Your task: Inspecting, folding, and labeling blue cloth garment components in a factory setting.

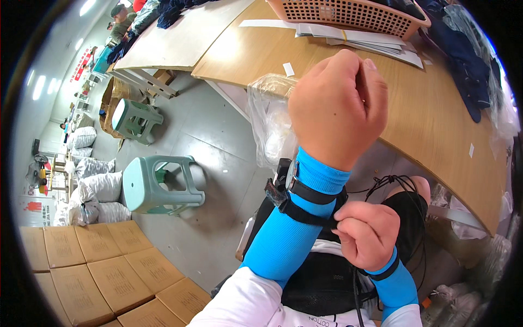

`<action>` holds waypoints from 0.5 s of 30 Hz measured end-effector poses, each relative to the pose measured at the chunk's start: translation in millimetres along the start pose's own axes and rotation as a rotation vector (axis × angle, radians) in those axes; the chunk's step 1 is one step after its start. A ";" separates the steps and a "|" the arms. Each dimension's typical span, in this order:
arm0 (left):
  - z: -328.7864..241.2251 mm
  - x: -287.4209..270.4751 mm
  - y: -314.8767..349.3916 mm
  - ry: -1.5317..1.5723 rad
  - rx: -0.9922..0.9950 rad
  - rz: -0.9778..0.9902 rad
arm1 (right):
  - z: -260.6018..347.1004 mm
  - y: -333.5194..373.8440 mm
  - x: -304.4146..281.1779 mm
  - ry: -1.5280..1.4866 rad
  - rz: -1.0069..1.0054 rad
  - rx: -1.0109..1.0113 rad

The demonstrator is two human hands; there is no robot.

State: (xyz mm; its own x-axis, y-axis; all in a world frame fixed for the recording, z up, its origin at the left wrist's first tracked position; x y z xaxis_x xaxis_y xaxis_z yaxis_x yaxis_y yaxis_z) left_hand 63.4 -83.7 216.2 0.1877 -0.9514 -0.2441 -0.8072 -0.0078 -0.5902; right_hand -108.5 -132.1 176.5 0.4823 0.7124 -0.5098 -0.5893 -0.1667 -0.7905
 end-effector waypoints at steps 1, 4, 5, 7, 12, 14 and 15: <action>-0.5 0.3 -0.6 -0.002 0.038 -0.015 | -1.1 4.0 2.4 -0.070 0.024 0.006; -3.6 0.1 -1.9 -0.001 0.089 -0.040 | -3.9 3.5 8.5 -0.211 0.027 0.044; -4.8 -0.6 -2.1 0.004 0.101 -0.049 | -6.3 2.7 10.0 -0.280 0.007 0.077; -4.5 0.5 -3.6 -0.007 0.085 -0.032 | -11.8 6.3 13.3 -0.339 0.042 0.119; -1.3 2.2 0.3 -0.031 0.069 -0.005 | -13.7 2.6 15.6 -0.315 0.271 0.263; 3.1 7.3 3.2 0.115 -0.036 0.065 | -17.4 3.5 15.9 -0.381 0.247 0.307; 1.3 5.5 3.3 0.112 -0.037 0.065 | -17.8 2.5 14.9 -0.383 0.247 0.307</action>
State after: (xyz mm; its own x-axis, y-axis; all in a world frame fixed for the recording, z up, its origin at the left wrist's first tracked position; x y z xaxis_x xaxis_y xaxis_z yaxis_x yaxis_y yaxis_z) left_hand 62.4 -88.5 212.0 0.0720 -0.9787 -0.1922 -0.8359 0.0459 -0.5469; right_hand -91.2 -134.0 160.9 0.0690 0.8840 -0.4623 -0.8448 -0.1947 -0.4984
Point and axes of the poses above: each hand's wrist, its own y-axis away from the middle knuckle, its own x-axis out of the palm, z = x × y, the point moved 6 cm from there along -y, towards the middle knuckle, and after that the axes turned 11 degrees about -x, right-handed, at the moved point
